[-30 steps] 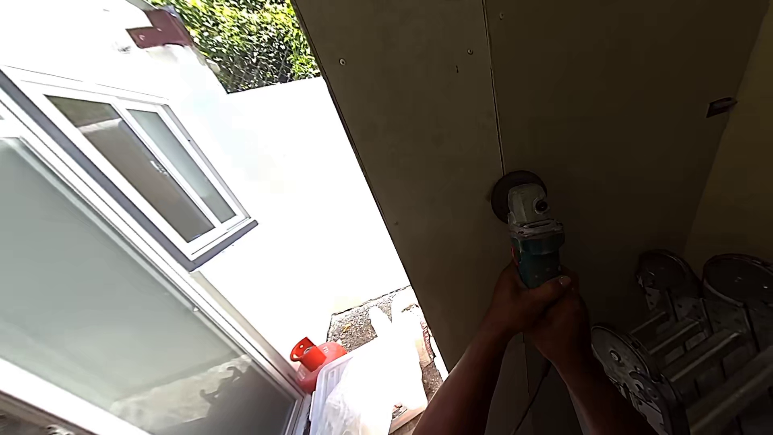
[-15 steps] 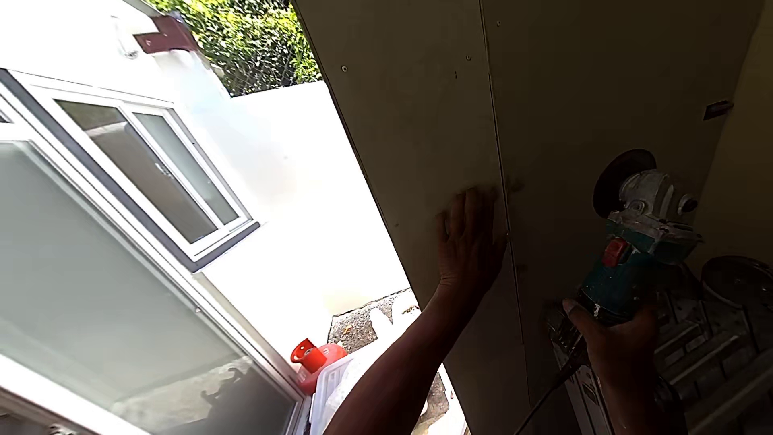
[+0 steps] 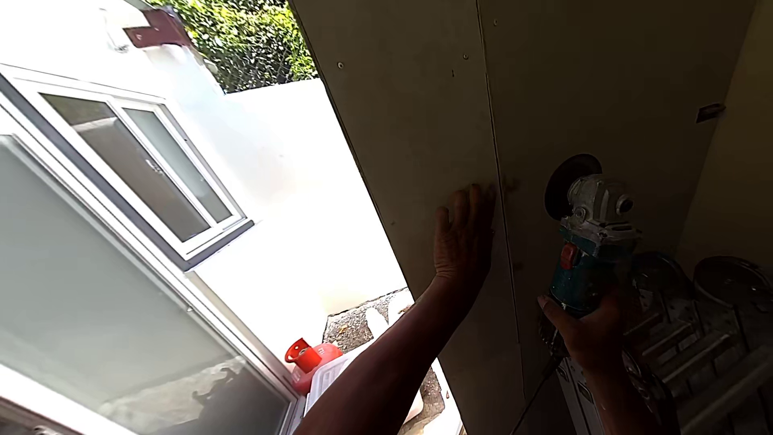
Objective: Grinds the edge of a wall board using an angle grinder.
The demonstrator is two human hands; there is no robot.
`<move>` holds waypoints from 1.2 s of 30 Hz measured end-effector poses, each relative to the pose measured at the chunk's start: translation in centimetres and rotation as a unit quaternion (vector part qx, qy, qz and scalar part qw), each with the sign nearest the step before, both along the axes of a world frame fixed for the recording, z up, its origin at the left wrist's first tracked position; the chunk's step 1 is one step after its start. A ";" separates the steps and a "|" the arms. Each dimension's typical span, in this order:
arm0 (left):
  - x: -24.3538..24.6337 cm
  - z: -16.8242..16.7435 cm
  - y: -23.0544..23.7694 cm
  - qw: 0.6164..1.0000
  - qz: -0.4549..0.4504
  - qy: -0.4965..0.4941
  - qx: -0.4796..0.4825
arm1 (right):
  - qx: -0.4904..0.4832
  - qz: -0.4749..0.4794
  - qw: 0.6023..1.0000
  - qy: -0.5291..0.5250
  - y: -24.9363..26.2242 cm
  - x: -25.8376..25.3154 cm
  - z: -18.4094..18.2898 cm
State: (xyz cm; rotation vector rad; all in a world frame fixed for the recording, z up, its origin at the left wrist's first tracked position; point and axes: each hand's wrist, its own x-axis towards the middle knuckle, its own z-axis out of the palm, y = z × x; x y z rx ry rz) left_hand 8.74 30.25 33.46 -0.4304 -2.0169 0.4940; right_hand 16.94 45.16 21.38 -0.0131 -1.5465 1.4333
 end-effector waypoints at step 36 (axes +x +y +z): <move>5.2 -8.8 -7.7 0.576 -0.353 -0.445 0.587 | 0.232 0.002 0.971 -0.055 -12.7 -2.2 0.1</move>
